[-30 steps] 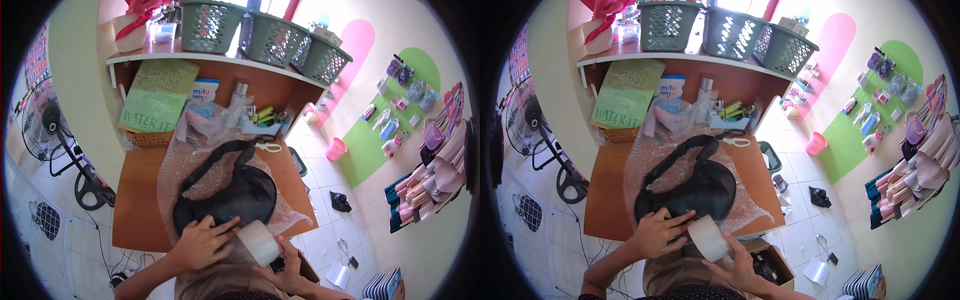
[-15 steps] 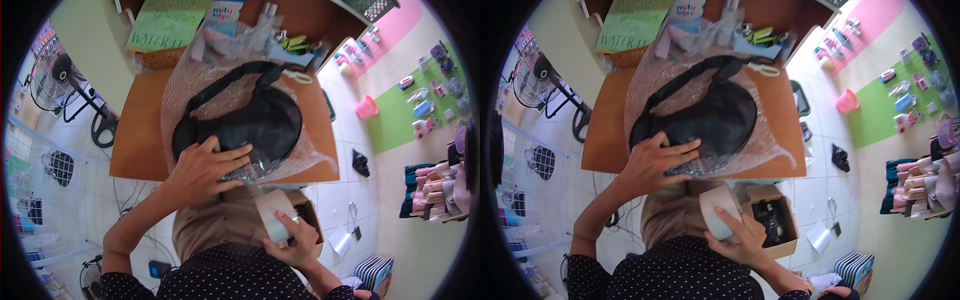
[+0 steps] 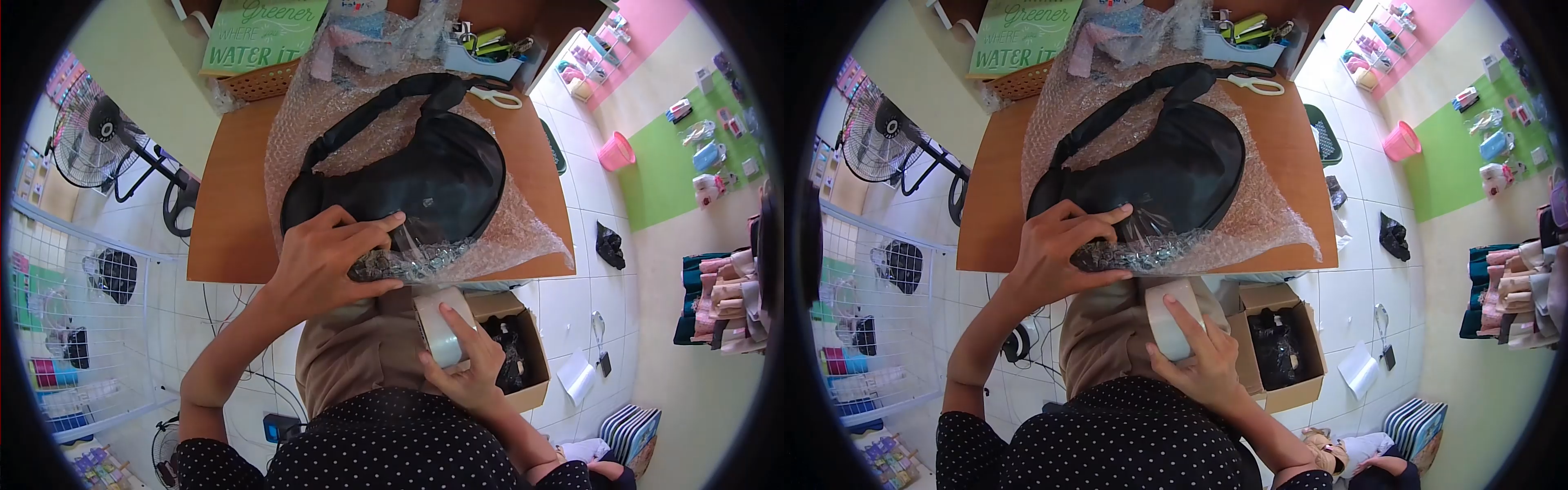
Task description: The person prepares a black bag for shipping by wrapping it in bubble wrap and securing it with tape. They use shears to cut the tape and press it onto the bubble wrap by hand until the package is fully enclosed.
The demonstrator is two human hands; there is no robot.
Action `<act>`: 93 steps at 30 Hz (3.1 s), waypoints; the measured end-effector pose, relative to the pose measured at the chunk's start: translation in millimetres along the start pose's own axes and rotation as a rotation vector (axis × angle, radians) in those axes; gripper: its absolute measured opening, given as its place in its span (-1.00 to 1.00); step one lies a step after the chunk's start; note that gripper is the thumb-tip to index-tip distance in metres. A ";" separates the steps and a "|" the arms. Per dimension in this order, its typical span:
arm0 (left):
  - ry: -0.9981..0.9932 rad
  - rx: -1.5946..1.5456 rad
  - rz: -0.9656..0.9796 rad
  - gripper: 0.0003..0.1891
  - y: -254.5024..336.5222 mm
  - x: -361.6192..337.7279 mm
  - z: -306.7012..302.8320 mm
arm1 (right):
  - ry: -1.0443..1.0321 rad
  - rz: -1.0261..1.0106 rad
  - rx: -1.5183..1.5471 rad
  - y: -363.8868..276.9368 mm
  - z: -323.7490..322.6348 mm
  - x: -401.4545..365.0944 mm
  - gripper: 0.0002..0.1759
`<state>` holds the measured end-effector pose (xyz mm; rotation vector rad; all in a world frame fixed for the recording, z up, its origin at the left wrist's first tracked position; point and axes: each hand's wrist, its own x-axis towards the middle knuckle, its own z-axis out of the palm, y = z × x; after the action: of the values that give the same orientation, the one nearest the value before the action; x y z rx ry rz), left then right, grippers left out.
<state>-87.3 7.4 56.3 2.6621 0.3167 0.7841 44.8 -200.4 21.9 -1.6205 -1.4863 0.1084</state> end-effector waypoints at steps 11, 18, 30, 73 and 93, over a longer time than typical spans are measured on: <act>-0.178 0.510 0.004 -0.42 44.0 8.4 8.5 | 0.012 -0.006 -0.014 3.0 1.1 0.5 -0.34; -0.142 0.832 0.041 -0.43 40.0 0.9 32.5 | 0.051 -0.038 0.033 1.0 0.1 3.5 -0.31; -0.029 0.977 0.121 -0.53 27.4 9.6 41.0 | 0.020 0.002 0.095 -3.6 -1.3 9.6 -0.34; -0.455 -0.534 -0.470 -0.40 -105.6 117.9 -87.7 | 0.051 -0.143 -0.194 -18.6 -6.7 119.0 -0.36; -0.509 -0.426 -0.544 -0.41 -159.0 91.0 -72.6 | -0.105 -0.081 -0.283 -11.5 17.3 167.1 -0.36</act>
<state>-71.2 199.7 95.6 2.1161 0.6152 -0.0071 71.1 -53.9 100.7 -1.7966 -1.7070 -0.0660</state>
